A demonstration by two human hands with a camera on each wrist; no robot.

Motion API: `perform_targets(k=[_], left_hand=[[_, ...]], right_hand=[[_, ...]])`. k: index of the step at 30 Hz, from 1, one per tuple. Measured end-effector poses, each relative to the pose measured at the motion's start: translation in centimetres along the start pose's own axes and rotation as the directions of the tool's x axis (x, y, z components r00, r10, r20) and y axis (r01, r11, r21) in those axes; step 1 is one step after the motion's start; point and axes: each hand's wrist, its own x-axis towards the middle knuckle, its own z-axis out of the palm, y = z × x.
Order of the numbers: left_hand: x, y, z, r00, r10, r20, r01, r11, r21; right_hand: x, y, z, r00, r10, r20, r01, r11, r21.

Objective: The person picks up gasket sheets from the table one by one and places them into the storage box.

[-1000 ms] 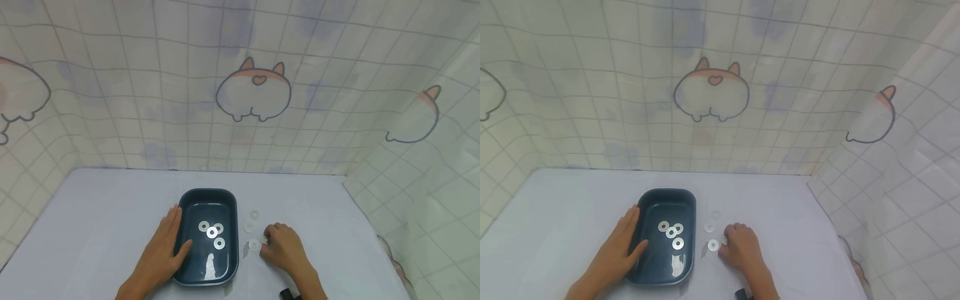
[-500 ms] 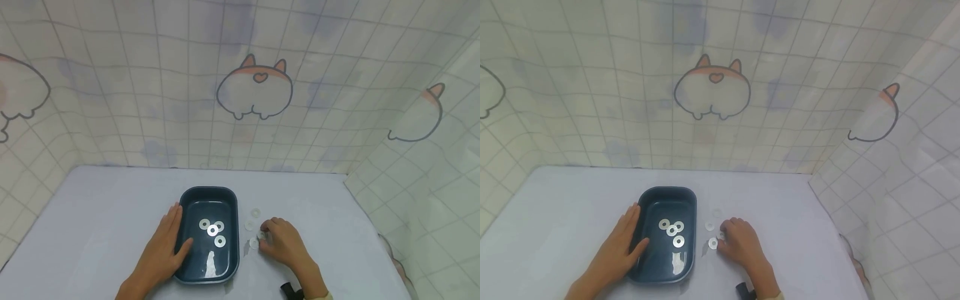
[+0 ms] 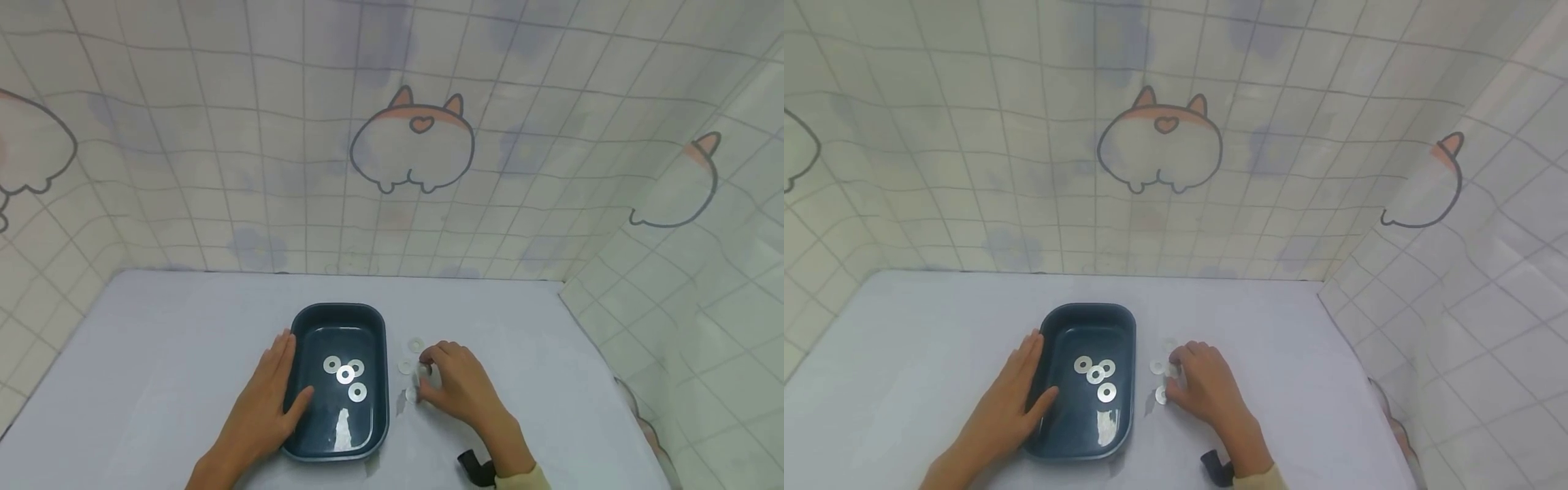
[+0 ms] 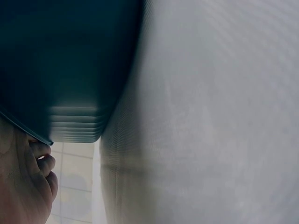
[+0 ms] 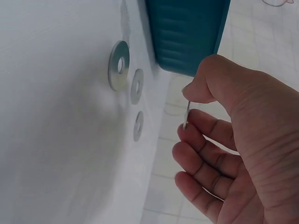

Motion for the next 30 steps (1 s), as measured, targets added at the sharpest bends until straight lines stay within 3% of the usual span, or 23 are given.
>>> perform_targets(k=[20,30], left_hand=[[0.1,0.0,0.0,1.0,0.009,-0.014,-0.009,1.0,-0.02],[-0.1,0.0,0.0,1.0,-0.015,0.0,0.015,1.0,-0.024]], right_hand=[[0.9,-0.8,-1.3,0.999,-0.03,0.026,0.03,0.999,0.011],[1.9,-1.5,-2.0,0.997,-0.075,0.015,0.074,0.995,0.067]])
